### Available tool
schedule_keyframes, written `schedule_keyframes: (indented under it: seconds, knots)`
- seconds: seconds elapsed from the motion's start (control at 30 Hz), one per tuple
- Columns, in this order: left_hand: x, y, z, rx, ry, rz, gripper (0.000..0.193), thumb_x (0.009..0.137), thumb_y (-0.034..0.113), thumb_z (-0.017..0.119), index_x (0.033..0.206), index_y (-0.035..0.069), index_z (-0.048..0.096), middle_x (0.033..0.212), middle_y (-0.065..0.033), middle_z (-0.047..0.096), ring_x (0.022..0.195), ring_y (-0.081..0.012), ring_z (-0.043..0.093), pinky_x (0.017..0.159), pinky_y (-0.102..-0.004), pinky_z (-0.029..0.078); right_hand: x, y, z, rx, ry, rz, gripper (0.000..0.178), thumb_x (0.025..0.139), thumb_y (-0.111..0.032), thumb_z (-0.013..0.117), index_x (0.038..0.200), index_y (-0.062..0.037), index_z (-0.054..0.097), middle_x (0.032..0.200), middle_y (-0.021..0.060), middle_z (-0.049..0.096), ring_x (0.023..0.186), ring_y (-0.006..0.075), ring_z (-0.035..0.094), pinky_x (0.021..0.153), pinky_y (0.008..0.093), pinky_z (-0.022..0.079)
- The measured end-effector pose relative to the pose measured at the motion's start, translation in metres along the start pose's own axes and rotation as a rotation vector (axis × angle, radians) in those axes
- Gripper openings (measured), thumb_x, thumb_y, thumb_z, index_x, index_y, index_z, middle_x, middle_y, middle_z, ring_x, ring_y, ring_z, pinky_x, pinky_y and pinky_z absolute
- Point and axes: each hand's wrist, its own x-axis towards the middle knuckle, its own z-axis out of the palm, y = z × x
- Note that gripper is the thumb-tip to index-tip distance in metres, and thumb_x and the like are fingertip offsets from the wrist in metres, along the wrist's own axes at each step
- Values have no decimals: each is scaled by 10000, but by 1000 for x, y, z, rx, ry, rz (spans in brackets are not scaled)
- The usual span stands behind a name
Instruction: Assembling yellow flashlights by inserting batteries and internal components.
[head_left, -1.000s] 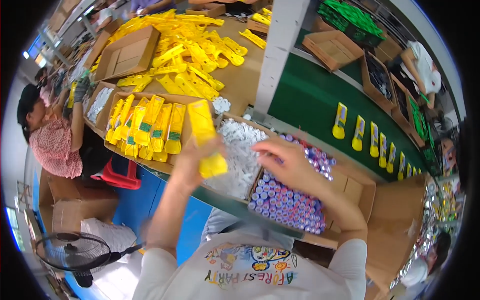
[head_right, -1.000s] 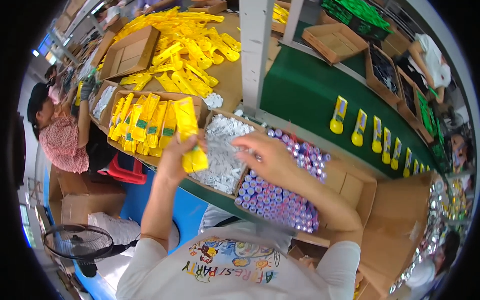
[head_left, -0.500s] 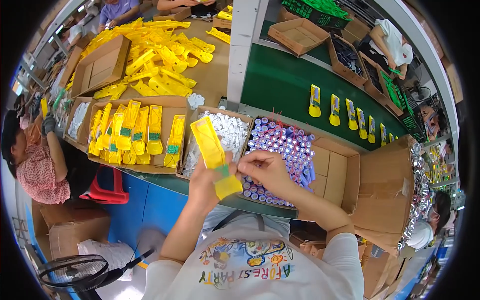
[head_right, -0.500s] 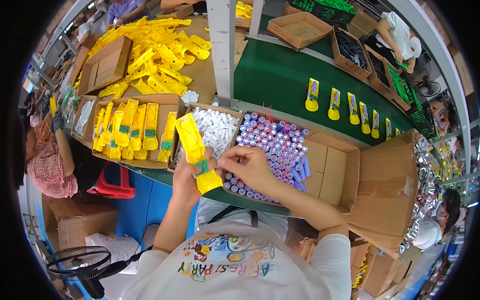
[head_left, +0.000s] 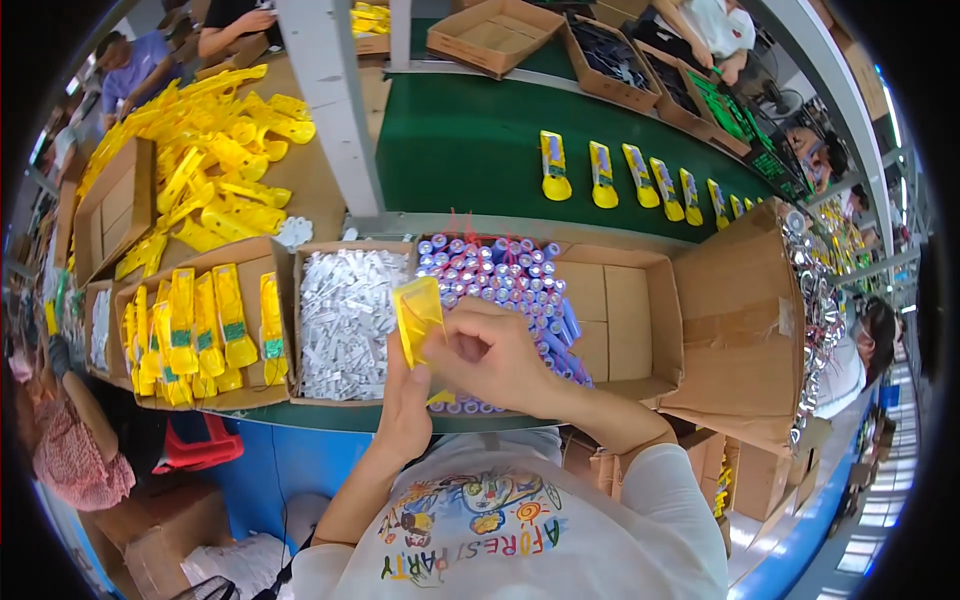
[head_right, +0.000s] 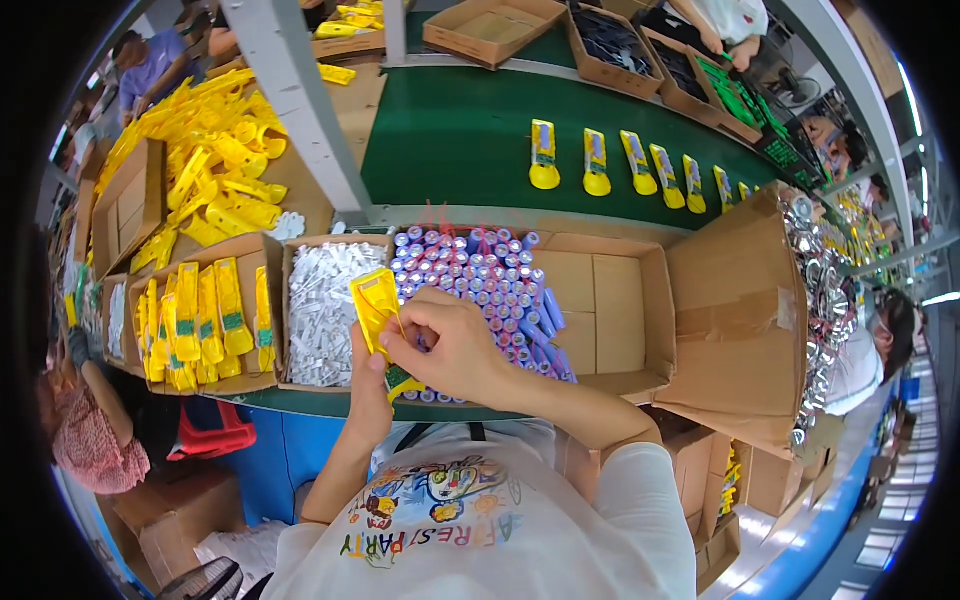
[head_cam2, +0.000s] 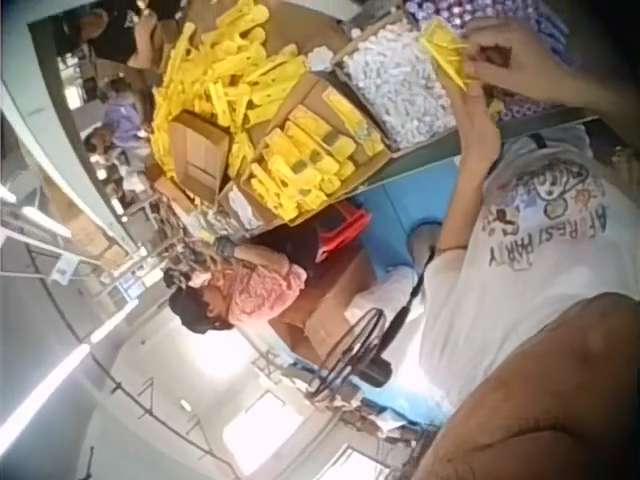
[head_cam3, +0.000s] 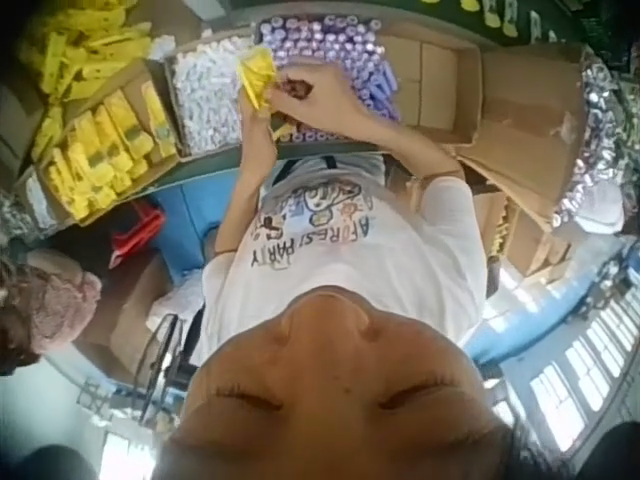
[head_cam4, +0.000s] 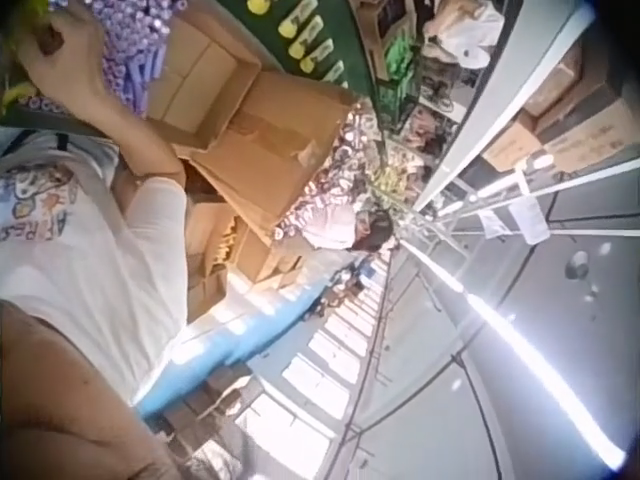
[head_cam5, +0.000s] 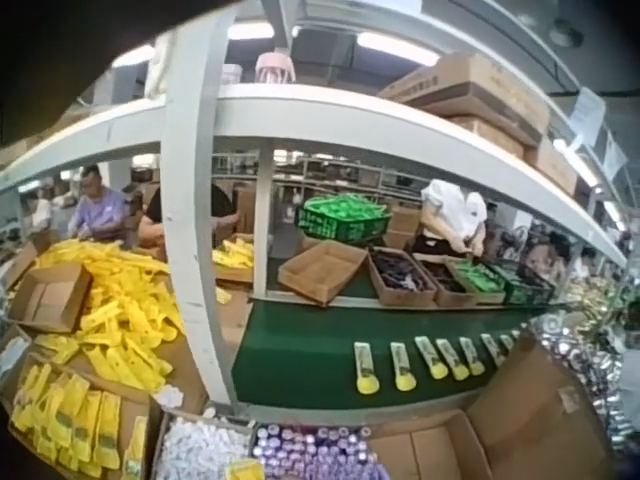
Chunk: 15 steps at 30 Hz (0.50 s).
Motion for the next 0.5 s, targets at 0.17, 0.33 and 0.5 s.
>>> schedule_keyframes:
  seconds: [0.17,0.33,0.5]
  knots:
    - [4,-5,8,-172,2,-102,487,977,259,391,1392,28,286,1232,-124,474,1162,-190,455,989,-315,374,-28,5,3,-428,228,-309,168,642,-44,746,741,-97,620,688,73,555,612,234,577,513,324,450]
    - [2,9,7,-241,-62,-193,423,922,9,366,1329,57,264,997,-98,520,784,-167,554,732,-316,504,-23,48,-86,-611,139,247,98,832,-173,671,840,-76,671,777,79,651,633,273,624,589,333,512]
    - [-6,13,14,-182,-167,-141,346,917,-18,366,1248,41,281,940,-94,510,754,-154,547,685,-298,491,-49,127,-149,-164,-254,521,227,806,-184,744,902,1,655,728,84,676,684,148,663,657,285,537]
